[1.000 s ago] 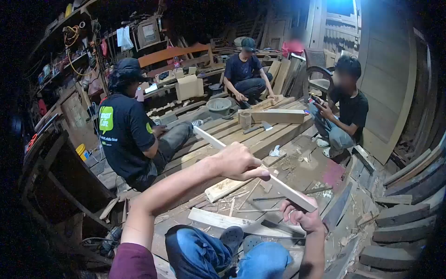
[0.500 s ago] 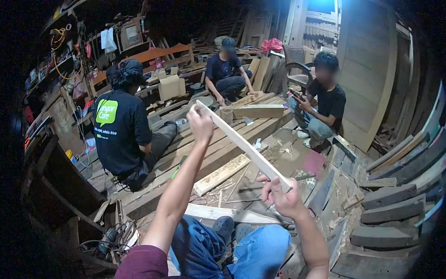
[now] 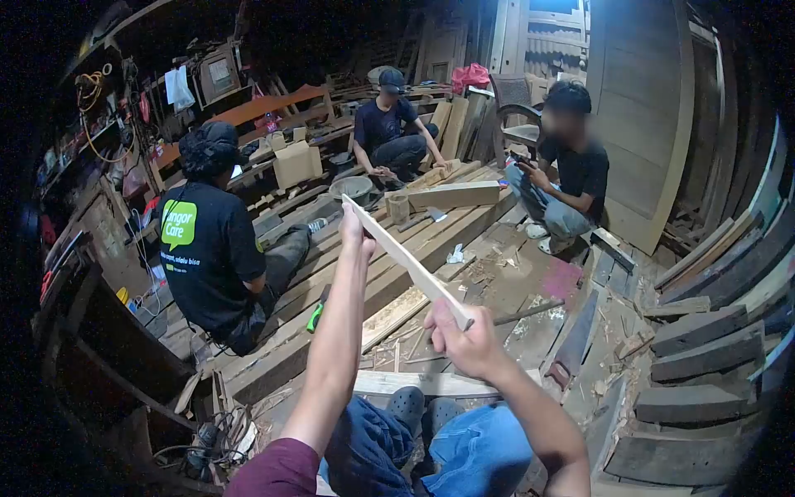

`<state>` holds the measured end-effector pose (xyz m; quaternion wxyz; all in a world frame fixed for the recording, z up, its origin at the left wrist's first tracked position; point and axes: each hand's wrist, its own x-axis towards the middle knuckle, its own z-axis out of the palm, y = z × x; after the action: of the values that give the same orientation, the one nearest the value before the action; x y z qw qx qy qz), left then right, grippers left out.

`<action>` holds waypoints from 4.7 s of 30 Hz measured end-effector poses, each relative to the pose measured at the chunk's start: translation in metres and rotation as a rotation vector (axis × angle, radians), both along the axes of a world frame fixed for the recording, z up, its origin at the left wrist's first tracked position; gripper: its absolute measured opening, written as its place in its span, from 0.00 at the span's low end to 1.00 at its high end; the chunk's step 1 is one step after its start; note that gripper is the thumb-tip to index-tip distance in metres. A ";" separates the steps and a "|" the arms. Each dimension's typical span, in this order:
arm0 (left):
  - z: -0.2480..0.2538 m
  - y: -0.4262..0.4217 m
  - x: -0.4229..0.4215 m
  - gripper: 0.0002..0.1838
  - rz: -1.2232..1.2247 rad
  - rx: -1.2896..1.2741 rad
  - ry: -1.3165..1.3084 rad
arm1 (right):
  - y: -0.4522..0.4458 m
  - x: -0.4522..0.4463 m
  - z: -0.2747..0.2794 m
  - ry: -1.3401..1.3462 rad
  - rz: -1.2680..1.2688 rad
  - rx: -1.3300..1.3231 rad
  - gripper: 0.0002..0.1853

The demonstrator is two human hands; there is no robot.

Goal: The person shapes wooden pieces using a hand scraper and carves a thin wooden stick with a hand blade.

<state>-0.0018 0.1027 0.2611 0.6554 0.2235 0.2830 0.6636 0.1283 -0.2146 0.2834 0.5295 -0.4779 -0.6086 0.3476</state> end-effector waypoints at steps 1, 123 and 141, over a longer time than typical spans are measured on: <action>-0.004 0.005 0.004 0.22 -0.010 -0.012 -0.021 | 0.003 -0.004 -0.006 -0.088 -0.035 0.026 0.22; -0.374 -0.074 -0.178 0.19 0.193 0.233 1.660 | 0.138 0.076 -0.455 -1.018 0.079 -0.123 0.22; -0.400 -0.142 -0.072 0.13 -0.498 0.162 1.337 | 0.154 0.044 -0.425 -0.918 0.102 -0.255 0.29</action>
<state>-0.0737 -0.0393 -0.1385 0.4550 0.6882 0.5143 0.2343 0.1722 -0.0606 -0.1413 0.1253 -0.6128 -0.7547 0.1979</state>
